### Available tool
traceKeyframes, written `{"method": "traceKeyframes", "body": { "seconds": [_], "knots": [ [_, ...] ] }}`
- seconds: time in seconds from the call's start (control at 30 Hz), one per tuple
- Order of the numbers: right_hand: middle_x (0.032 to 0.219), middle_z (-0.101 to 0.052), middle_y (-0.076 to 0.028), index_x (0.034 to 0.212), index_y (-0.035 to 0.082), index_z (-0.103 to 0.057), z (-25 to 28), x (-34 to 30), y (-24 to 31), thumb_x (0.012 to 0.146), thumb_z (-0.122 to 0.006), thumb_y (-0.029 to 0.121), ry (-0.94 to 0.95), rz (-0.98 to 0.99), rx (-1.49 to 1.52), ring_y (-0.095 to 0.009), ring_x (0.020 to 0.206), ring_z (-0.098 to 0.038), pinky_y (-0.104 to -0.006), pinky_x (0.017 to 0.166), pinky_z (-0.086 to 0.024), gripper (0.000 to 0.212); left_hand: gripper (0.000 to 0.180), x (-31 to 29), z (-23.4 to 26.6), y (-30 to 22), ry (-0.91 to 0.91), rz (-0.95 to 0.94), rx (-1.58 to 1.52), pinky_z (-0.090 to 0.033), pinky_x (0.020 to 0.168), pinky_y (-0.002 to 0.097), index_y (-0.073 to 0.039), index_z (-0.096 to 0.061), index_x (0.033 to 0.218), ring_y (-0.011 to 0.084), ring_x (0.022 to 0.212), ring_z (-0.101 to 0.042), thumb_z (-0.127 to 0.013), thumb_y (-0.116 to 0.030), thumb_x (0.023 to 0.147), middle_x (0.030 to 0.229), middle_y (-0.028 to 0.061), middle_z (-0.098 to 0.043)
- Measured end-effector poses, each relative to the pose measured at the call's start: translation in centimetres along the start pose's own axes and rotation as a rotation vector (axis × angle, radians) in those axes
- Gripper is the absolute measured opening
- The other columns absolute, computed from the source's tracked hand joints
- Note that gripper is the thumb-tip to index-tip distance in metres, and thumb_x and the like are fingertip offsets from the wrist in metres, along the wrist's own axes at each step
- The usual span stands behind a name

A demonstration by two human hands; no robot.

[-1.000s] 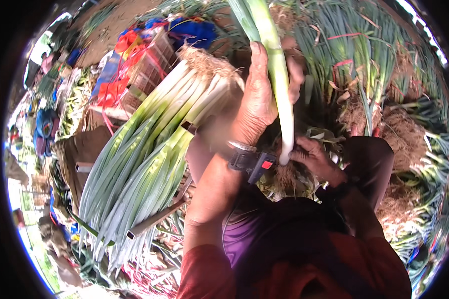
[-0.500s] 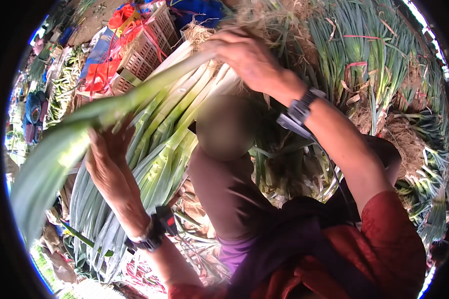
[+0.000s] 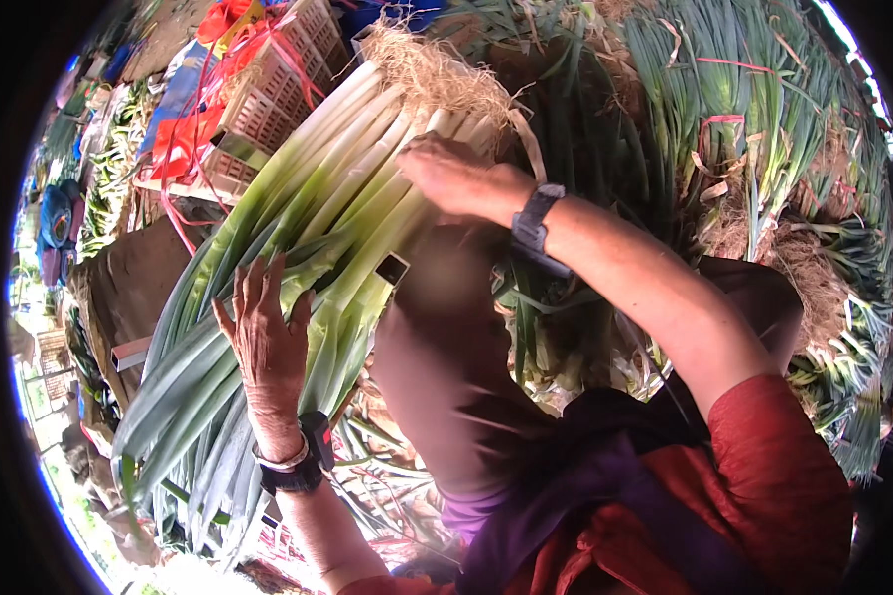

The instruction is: The recorder is peeling outer layers off large green onions or leeks and sorting them into bunches and crates in an agricultural facility.

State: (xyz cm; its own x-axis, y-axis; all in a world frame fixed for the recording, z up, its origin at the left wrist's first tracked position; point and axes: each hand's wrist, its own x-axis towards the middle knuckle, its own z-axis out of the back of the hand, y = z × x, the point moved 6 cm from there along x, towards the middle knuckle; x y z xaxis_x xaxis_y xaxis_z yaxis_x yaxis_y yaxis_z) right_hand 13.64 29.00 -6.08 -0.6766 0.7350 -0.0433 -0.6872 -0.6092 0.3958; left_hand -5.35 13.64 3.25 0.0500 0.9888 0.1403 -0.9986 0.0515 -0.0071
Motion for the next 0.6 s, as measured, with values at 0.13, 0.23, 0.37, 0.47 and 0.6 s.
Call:
{"method": "traceKeyframes", "body": {
  "seconds": [0.13,0.23,0.37,0.47,0.6],
  "knots": [
    [0.096,-0.060,-0.014,0.086,0.003,-0.055,-0.5,0.6,-2.4,0.087,-0.044,0.013,-0.010,0.009,0.146,-0.034,0.093,-0.058,-0.0403,0.085,-0.045,0.015,0.039,0.5,-2.1,0.8,0.079,-0.017,-0.058,-0.039,0.093,0.0433,-0.012,-0.058,0.121,0.0300,0.106,-0.054,-0.063,-0.025,0.084,0.116,0.0114,-0.059],
    [0.103,-0.057,-0.012,0.101,0.008,-0.057,-1.2,-0.3,-4.4,0.077,-0.061,0.028,-0.152,0.249,0.119,-0.032,0.101,-0.053,-0.0424,0.089,-0.040,0.031,0.031,0.2,-2.3,-0.2,0.128,-0.018,-0.228,-0.048,0.078,0.0392,-0.011,-0.064,0.112,0.0329,0.093,-0.061,-0.063,-0.024,0.085,0.099,0.0141,-0.064],
    [0.110,-0.058,-0.013,0.116,0.009,-0.056,-3.9,-1.1,-6.8,0.088,-0.054,0.030,-0.328,0.176,0.808,-0.029,0.107,-0.054,-0.0395,0.092,-0.041,0.036,0.030,1.0,-4.2,2.6,0.238,0.096,-0.565,-0.047,0.082,0.0367,-0.007,-0.064,0.113,0.0309,0.097,-0.060,-0.064,-0.016,0.084,0.101,0.0135,-0.064],
    [0.109,-0.061,-0.018,0.114,0.005,-0.058,-0.4,-3.1,-3.3,0.091,-0.049,0.014,-0.397,0.020,0.570,-0.032,0.101,-0.060,-0.0397,0.087,-0.047,0.026,0.030,-0.4,-3.8,2.2,0.215,0.079,-0.510,-0.045,0.087,0.0355,-0.003,-0.064,0.112,0.0288,0.098,-0.059,-0.065,-0.008,0.083,0.104,0.0137,-0.062],
    [0.098,-0.065,-0.017,0.103,0.004,-0.062,3.5,-10.5,-5.8,0.089,-0.055,0.009,-0.685,-0.029,0.550,-0.033,0.094,-0.062,-0.0384,0.082,-0.050,0.017,0.039,0.2,-2.2,0.3,0.085,-0.018,-0.411,-0.042,0.094,0.0387,-0.002,-0.060,0.117,0.0296,0.109,-0.053,-0.066,0.000,0.079,0.115,0.0143,-0.057]
  ]
}}
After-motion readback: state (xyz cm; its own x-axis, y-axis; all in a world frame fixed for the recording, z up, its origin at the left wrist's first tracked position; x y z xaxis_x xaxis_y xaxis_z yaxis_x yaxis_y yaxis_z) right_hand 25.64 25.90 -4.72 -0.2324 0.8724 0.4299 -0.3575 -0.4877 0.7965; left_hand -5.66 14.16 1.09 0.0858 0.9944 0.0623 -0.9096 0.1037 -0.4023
